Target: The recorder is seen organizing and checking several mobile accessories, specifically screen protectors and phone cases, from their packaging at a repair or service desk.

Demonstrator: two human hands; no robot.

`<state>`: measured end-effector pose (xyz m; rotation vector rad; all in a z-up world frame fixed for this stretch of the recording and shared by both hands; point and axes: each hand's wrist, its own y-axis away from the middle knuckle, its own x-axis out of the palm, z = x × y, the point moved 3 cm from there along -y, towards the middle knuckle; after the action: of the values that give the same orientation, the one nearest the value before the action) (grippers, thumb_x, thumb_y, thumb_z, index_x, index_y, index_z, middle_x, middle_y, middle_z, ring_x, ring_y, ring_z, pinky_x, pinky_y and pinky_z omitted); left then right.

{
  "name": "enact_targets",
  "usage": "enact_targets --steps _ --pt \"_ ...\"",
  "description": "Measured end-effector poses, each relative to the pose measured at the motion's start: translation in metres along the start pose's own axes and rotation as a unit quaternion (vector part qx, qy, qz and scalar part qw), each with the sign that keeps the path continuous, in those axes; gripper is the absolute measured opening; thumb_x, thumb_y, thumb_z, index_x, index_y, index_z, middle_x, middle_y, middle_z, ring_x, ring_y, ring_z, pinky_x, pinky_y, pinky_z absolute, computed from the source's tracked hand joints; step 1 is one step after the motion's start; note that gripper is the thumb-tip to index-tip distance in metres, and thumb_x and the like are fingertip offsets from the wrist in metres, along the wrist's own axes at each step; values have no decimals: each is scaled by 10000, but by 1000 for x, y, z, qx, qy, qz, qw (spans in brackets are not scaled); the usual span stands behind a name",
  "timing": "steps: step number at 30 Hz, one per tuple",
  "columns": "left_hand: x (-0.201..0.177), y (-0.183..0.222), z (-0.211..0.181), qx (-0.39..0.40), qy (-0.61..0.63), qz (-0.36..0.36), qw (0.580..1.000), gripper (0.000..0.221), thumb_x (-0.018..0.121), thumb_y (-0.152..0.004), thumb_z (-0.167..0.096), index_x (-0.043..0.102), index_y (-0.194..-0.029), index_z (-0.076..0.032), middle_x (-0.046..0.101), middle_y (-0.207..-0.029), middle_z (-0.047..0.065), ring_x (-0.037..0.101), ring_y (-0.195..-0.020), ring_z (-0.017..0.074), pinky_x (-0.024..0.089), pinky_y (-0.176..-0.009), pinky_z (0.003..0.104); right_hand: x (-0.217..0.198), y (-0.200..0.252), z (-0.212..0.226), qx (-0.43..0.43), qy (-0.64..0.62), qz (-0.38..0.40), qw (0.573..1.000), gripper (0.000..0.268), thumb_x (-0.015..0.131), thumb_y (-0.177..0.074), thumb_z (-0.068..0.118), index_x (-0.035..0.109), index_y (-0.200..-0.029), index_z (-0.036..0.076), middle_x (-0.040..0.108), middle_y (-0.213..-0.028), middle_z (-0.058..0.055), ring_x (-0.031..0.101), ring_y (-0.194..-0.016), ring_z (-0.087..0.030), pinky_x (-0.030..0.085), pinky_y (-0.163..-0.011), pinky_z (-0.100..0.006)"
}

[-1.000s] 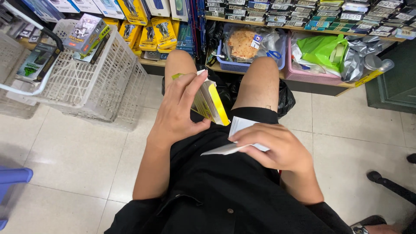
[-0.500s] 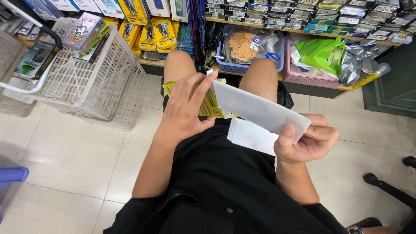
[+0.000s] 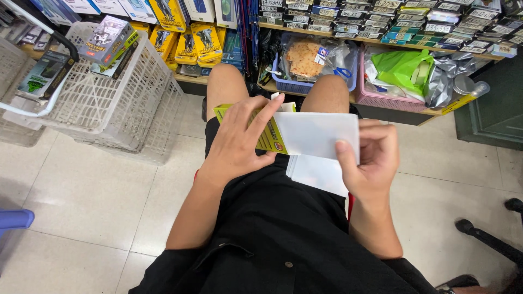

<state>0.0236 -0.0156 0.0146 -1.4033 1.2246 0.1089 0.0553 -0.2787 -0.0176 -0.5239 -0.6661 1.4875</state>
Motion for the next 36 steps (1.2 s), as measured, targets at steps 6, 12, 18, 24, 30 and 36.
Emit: enact_targets --steps 6,12,18,24,30,36 --pt "-5 -3 -1 -11 55 33 998 1099 890 -648 -203 318 -1586 -163 502 -1362 139 538 -1245 357 461 -1087 485 5 -32 16 50 -19 175 983 423 589 -1024 214 410 -1352 15 548 -1374 -154 667 -1108 -208 561 -929 -297" --pt "26 7 19 -88 72 128 985 1191 899 -594 -178 262 -1600 -173 546 -1306 147 570 -1197 374 500 -1010 457 -22 -17 -33 163 178 245 939 528 706 -977 339 533 -1366 27 677 -1312 -148 706 -1111 -231 590 -962 -376" --pt "78 38 44 -306 -32 396 865 1305 949 -509 -210 201 -1577 -238 509 -1309 154 539 -1223 370 542 -919 483 -57 42 -79 163 431 362 810 897 949 -645 361 535 -1369 33 584 -1224 -232 567 -1113 -395 507 -886 -464" --pt "76 58 57 -319 -24 456 831 1348 1004 -492 -370 211 -1575 -245 515 -1310 138 533 -1241 368 517 -977 485 -105 87 -114 381 307 225 842 766 890 -761 233 529 -1410 43 695 -880 -134 691 -818 -232 571 -783 -334" --pt "67 51 55 -232 11 381 895 1029 929 -654 -518 433 -1475 -146 572 -1237 154 580 -1193 351 507 -962 468 -116 57 -102 316 161 79 932 494 732 -964 5 509 -1404 3 715 -978 -78 690 -837 -133 540 -704 -253" --pt "47 -12 5 -21 356 211 910 697 774 -932 -378 500 -1501 -83 650 -1331 137 644 -1247 261 524 -1070 411 -65 9 -50 130 70 119 982 271 774 -987 -85 586 -1177 -41 706 -1034 -151 716 -948 -164 599 -848 -299"
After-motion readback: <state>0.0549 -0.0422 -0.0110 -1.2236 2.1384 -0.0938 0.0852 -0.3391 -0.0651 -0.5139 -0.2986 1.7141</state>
